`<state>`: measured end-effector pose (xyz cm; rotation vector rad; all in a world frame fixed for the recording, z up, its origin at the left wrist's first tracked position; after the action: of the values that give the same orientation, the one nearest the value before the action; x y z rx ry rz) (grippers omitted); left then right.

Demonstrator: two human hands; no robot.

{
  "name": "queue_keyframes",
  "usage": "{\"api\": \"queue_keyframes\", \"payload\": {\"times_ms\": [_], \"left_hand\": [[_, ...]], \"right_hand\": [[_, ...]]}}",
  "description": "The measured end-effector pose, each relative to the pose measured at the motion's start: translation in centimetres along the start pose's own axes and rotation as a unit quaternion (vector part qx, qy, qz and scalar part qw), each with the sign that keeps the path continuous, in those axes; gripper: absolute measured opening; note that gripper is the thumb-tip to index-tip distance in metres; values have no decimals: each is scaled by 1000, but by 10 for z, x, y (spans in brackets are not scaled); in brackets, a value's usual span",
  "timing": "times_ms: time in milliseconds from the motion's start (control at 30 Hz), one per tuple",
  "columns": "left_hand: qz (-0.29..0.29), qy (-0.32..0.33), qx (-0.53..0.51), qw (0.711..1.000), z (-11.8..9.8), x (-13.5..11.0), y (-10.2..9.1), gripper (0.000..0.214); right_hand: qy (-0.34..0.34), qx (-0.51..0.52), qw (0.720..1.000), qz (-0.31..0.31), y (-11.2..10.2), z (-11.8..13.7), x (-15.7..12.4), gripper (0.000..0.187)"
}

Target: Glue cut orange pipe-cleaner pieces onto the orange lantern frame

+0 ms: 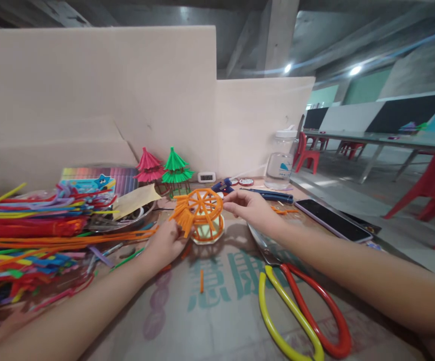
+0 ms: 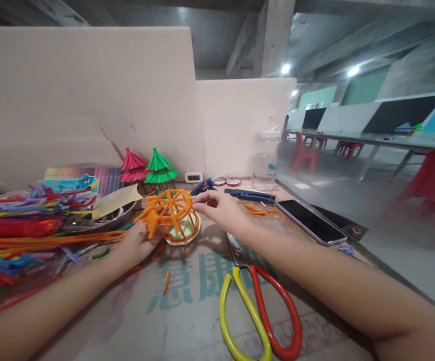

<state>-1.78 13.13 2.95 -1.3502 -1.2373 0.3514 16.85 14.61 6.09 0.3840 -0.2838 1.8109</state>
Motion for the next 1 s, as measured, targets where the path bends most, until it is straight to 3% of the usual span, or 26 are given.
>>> {"api": "queue_keyframes", "payload": {"times_ms": [200, 333, 467, 700, 867, 933, 1000], "left_hand": [[7, -11, 0, 1000, 6, 0, 5, 26], [6, -16, -21, 1000, 6, 0, 6, 23], [17, -31, -33, 999, 8, 1, 9, 21], [9, -41, -30, 999, 9, 1, 6, 29], [-19, -113, -28, 993, 28, 0, 3, 38], [-39, -141, -33, 989, 36, 1, 0, 36], [-57, -158, -27, 985, 42, 1, -2, 34]], "right_hand": [[21, 22, 997, 76, 15, -3, -4, 31], [45, 54, 997, 33, 9, -9, -3, 25], [23, 74, 997, -3, 0, -4, 1, 25], [0, 214, 977, -4, -16, 23, 9, 40], [3, 172, 985, 27, -18, 42, 11, 38], [-14, 145, 989, 15, -30, 49, 15, 38], [-48, 101, 993, -46, -58, 53, 22, 41]]}}
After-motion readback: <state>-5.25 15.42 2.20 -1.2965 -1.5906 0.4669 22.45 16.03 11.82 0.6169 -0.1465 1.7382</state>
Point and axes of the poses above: each hand's wrist, its own x-axis towards the middle knuckle, its own y-axis out of the palm, z = x × y, the point moved 10 cm from there along x, towards the middle knuckle, and after that the axes turned 15 degrees about x, right-handed, at the moved point
